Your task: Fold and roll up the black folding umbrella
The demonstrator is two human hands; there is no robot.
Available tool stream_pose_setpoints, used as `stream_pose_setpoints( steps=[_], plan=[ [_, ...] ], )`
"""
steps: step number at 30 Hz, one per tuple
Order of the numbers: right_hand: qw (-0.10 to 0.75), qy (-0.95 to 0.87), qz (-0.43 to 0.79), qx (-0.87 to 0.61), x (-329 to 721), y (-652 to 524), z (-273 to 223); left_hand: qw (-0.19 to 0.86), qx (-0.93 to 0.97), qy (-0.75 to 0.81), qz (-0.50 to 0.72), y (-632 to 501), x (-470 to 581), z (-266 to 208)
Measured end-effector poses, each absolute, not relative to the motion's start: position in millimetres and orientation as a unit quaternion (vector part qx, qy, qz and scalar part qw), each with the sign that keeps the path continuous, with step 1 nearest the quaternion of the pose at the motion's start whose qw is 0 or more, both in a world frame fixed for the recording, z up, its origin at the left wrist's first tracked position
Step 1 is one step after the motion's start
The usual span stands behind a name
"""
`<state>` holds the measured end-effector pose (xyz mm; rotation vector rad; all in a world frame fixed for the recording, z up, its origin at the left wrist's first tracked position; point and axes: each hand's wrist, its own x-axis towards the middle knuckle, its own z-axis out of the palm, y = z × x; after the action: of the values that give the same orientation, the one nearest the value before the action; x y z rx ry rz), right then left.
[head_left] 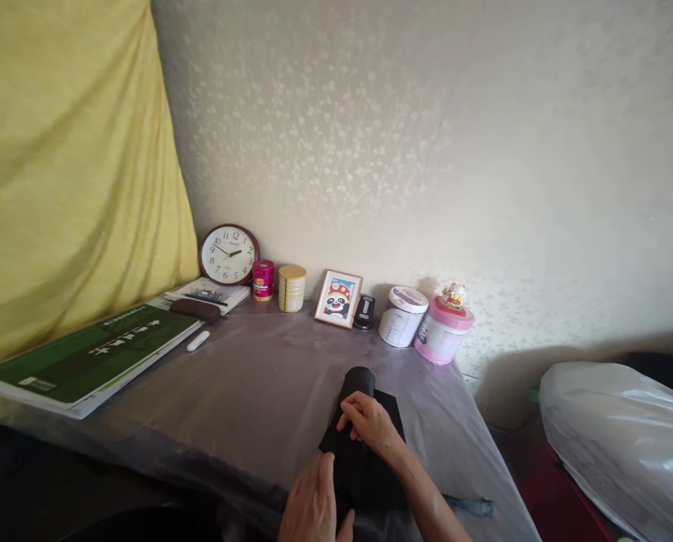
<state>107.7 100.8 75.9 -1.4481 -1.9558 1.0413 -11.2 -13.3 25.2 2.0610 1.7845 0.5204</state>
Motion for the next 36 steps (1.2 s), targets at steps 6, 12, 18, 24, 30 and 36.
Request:
stream_pose_setpoints(
  steps=[6,12,18,24,30,36],
  plan=[
    [0.238,-0.744,0.359,-0.51,106,90,87,0.117,0.771,0.584,0.225,-6,-7,42],
    [0.263,-0.806,0.301,-0.436,116,74,91,0.166,0.763,0.593,0.196,-1,-1,21],
    [0.257,-0.88,0.172,-0.36,130,88,71,0.216,0.745,0.606,0.177,-1,2,23],
    [0.249,-0.881,0.136,-0.378,129,124,61,0.255,0.733,0.609,0.164,1,4,31],
    [0.272,-0.866,0.115,-0.404,129,158,49,0.263,0.718,0.623,0.164,1,4,32],
    [0.315,-0.793,0.115,-0.509,139,180,45,0.272,0.722,0.615,0.161,-1,2,46]
  ],
)
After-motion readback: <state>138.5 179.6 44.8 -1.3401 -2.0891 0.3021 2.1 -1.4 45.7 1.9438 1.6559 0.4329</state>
